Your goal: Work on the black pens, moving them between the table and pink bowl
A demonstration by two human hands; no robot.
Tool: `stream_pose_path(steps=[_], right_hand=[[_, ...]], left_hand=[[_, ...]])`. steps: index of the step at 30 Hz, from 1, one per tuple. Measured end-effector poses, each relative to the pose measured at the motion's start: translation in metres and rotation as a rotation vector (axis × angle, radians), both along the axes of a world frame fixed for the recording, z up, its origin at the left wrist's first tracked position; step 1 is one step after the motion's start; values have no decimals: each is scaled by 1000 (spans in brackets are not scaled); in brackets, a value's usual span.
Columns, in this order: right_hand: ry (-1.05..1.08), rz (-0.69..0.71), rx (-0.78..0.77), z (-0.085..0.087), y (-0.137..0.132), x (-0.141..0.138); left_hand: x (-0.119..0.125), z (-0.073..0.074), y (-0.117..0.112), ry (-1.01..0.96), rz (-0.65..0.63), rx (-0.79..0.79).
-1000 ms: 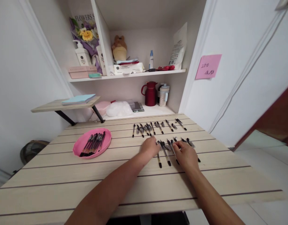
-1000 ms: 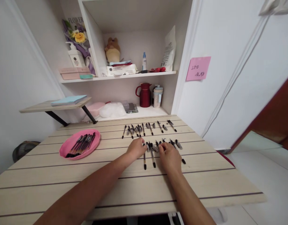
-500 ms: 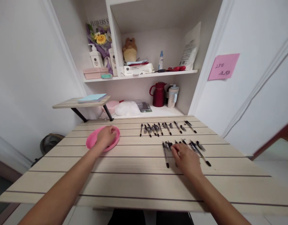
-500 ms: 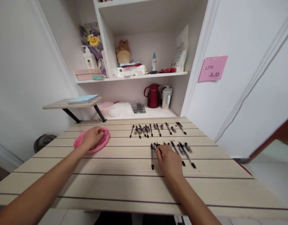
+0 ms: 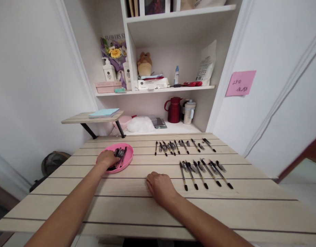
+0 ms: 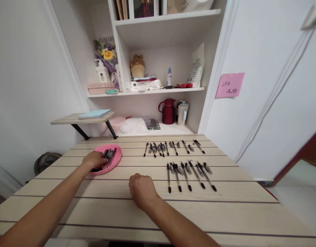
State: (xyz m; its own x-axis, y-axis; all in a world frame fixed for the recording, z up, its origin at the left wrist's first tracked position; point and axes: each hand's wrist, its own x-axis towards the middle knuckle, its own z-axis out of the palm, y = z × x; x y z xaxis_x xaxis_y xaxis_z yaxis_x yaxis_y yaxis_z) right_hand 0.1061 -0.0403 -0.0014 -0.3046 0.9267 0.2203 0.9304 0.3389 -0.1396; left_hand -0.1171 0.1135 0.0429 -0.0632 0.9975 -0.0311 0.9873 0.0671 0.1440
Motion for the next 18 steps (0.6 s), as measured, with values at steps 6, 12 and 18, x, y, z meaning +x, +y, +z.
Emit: stream_pose_path(steps=[6,12,18], right_hand=[[115,-23,-32,-9,10,7],[588,-84,7,-20,21,23],[1494,-183,10,-14,36,48]], left_hand=[[5,5,1,46,3,-46],[28,13,-25,-436,-30,65],[112,-13,-89,-1275,-289,-315]])
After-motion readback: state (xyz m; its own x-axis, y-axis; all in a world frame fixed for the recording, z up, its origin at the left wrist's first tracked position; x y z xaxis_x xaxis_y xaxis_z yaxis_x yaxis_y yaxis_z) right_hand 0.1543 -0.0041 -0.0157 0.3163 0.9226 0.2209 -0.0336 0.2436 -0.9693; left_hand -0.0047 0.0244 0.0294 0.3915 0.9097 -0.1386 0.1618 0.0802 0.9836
